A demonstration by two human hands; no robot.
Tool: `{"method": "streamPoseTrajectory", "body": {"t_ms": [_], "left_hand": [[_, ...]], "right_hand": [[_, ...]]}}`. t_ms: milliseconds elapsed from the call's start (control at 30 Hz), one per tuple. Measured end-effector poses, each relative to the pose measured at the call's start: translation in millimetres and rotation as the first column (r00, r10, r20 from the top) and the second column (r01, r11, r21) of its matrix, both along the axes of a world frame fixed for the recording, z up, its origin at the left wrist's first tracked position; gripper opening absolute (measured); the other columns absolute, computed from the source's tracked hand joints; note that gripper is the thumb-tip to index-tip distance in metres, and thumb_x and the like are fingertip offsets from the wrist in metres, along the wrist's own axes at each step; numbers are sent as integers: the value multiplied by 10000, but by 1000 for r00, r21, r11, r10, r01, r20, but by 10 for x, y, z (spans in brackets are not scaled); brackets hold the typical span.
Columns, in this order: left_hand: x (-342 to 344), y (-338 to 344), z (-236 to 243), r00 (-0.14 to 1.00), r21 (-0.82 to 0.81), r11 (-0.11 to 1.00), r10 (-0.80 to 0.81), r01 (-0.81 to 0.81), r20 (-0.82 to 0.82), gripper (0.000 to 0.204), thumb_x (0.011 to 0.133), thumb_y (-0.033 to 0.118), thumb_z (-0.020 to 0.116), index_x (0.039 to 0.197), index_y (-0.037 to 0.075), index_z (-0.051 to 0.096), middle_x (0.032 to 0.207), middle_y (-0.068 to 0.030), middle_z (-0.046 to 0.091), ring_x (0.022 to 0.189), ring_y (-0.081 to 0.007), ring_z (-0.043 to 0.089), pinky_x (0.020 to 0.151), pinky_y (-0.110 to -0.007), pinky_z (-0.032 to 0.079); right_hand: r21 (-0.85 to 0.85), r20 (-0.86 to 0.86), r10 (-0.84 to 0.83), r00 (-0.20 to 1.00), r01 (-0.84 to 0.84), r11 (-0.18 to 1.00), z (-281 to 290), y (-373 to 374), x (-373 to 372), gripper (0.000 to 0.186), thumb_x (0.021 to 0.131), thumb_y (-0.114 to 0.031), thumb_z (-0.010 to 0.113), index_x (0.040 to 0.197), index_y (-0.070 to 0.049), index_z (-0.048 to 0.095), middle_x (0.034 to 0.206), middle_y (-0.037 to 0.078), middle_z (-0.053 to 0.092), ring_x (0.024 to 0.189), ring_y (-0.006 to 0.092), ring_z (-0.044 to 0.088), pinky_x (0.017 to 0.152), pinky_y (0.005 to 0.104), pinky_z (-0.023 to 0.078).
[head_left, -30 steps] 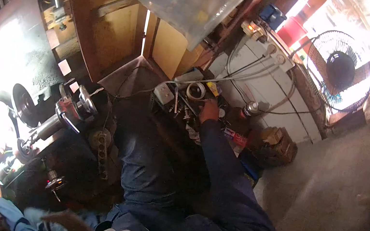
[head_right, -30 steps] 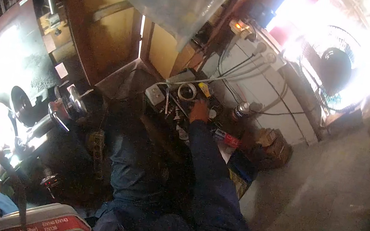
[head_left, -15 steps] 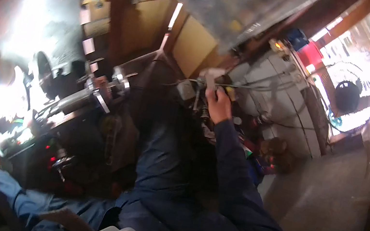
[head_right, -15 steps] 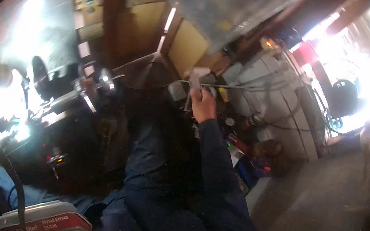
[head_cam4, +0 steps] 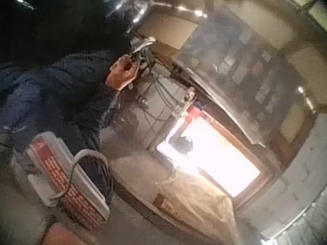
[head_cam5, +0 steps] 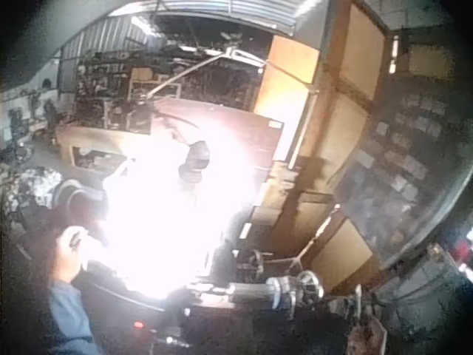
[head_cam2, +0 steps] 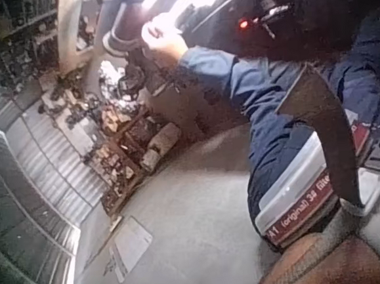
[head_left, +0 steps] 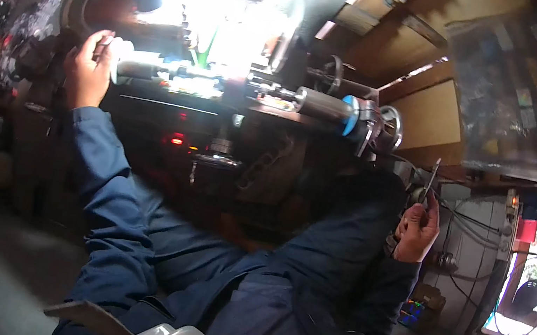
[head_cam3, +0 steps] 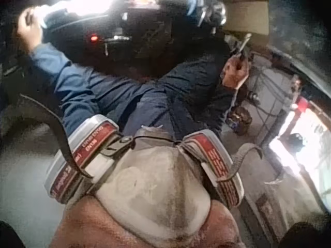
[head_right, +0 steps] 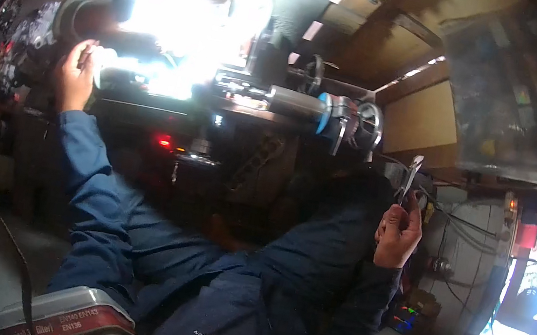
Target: The person uses a mechanical sharpening machine to sharpen a tool, rotating various adjustment wheels by hand and measuring the workpiece with a caliper.
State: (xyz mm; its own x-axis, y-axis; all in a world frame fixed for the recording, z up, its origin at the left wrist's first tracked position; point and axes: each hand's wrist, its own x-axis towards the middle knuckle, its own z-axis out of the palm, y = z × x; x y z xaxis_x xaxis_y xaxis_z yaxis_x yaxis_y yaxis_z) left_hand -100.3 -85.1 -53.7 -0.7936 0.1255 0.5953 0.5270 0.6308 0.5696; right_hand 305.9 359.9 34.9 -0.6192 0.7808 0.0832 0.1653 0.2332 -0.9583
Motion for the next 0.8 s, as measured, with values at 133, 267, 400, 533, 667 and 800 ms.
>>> {"method": "streamPoseTrajectory", "body": {"t_ms": [133, 267, 400, 533, 667, 800], "left_hand": [[-5, -146, -27, 994, 63, 996, 51, -57, 94, 283, 861, 291, 634, 1035, 68, 638, 945, -112, 679, 843, -235, 655, 748, -322, 488], [44, -119, 19, 994, 67, 997, 36, -43, 103, 301, 844, 312, 655, 1021, 68, 646, 933, -117, 671, 844, -240, 649, 729, -326, 496], [62, -97, 49, 994, 50, 993, 110, -111, 5, 292, 814, 294, 690, 979, 56, 661, 907, -129, 670, 829, -250, 652, 709, -334, 503], [38, -95, 16, 995, 79, 992, 103, -103, 6, 265, 795, 252, 709, 950, 42, 668, 853, -123, 673, 768, -242, 659, 687, -327, 507], [55, -53, 39, 996, 151, 987, 67, -58, -57, 201, 780, 169, 719, 919, 32, 674, 776, -99, 663, 678, -182, 662, 615, -297, 510], [53, -96, -1, 995, 173, 983, 72, -59, -67, 193, 767, 179, 727, 896, 44, 676, 742, -85, 659, 654, -192, 645, 599, -302, 500]], "right_hand": [[-167, -236, 206, 950, -249, 954, 26, -395, -548, 357, 914, -239, 576, 1205, -53, 483, 648, 15, 466, 448, 50, 319, 391, 188, 271], [-179, -468, 396, 790, -524, 833, 163, -674, -975, 337, 916, -200, 544, 1210, -56, 465, 672, 49, 474, 439, 78, 312, 389, 193, 278], [-82, -649, 211, 731, -343, 936, 180, -1365, -1430, 488, 901, -250, 577, 1312, -73, 383, 686, 51, 459, 439, 92, 314, 391, 207, 294], [-378, -519, 316, 794, -545, 749, -114, -1754, -1485, 717, 832, -404, 656, 1373, -93, 301, 660, 6, 392, 478, 75, 371, 418, 222, 340], [-497, -563, 347, 750, -643, 583, -400, -2222, -1684, 594, 901, -323, 578, 1388, -138, 293, 721, 20, 419, 517, 81, 400, 450, 218, 373], [-611, -531, 416, 738, -674, 416, -538, -2490, -1795, 499, 952, -269, 494, 1389, -161, 279, 708, 18, 390, 481, 78, 335, 405, 216, 310]]}}
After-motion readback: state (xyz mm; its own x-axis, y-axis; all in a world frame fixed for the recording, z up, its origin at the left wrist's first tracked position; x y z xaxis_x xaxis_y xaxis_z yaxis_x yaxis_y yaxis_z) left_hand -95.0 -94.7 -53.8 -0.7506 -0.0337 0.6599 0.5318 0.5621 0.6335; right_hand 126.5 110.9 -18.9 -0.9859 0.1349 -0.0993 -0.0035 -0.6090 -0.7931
